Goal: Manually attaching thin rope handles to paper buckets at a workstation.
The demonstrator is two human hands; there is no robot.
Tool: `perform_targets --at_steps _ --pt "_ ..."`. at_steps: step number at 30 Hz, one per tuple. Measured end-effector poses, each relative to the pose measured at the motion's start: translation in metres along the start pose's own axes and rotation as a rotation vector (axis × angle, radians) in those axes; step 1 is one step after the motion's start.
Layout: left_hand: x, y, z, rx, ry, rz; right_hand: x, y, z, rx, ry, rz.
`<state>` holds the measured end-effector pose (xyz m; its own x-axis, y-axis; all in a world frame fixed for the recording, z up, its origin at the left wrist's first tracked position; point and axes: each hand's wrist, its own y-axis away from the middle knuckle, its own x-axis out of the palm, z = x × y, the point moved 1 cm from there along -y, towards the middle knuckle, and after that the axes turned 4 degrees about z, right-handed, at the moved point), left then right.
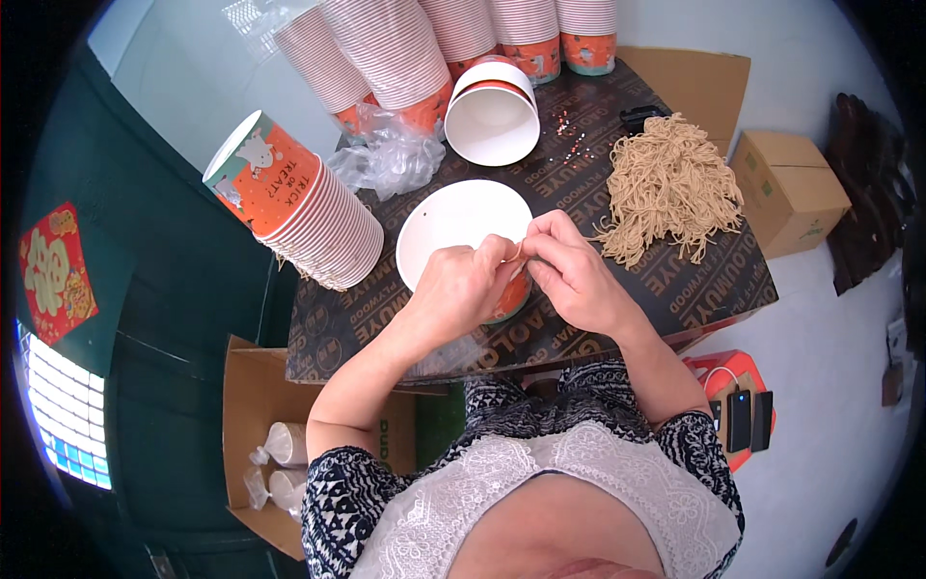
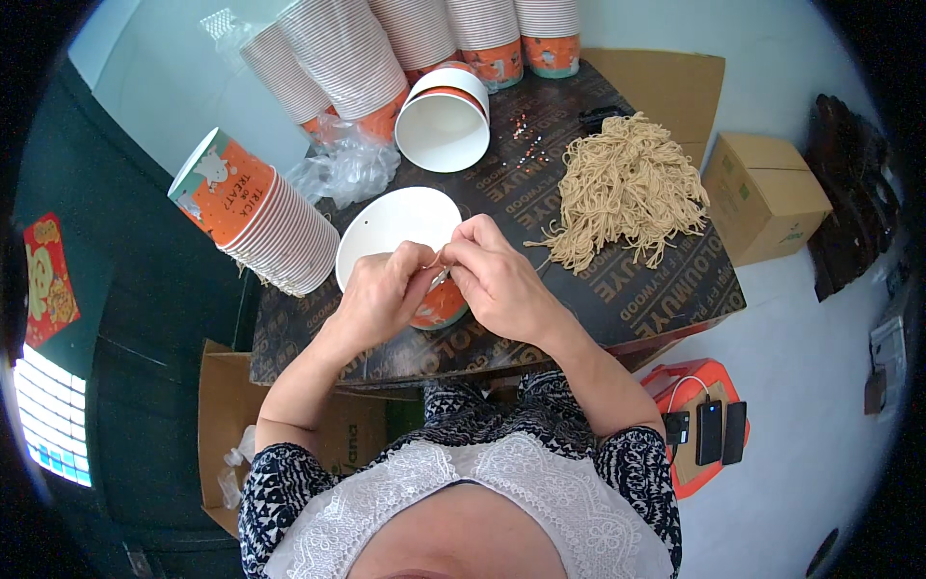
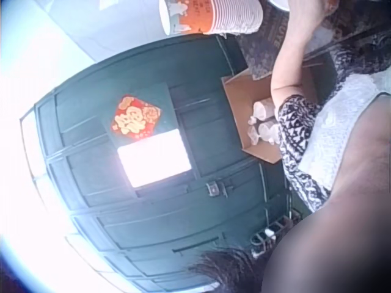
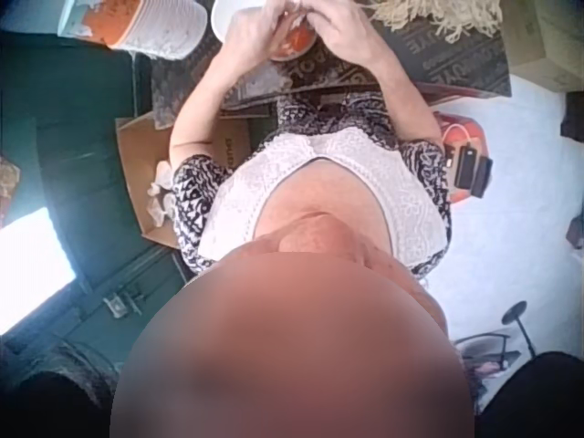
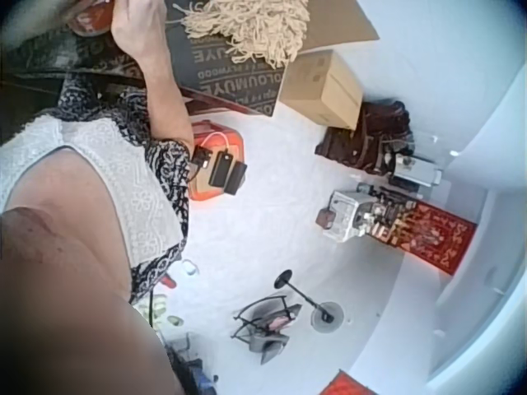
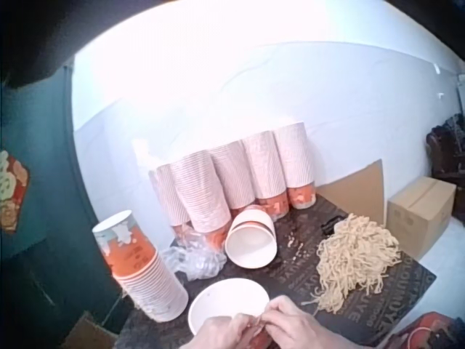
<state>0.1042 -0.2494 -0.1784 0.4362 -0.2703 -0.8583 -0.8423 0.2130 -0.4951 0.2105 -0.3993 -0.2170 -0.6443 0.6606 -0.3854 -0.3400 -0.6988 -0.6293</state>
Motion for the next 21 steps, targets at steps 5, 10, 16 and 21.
perform_targets --at_steps 5,10,16,21 --pt "-0.002 0.001 0.001 -0.039 0.086 0.015 -0.002 0.0 0.008 0.119 -0.106 0.003" --pt "-0.011 -0.002 0.0 -0.198 0.372 0.097 0.007 0.01 0.001 0.063 -0.064 -0.104" --pt "-0.018 -0.002 0.003 -0.434 0.643 0.239 0.014 0.019 0.01 -0.077 0.127 -0.193" --pt "-0.019 -0.005 0.002 -0.511 0.619 0.21 0.02 0.025 0.013 -0.135 0.195 -0.182"
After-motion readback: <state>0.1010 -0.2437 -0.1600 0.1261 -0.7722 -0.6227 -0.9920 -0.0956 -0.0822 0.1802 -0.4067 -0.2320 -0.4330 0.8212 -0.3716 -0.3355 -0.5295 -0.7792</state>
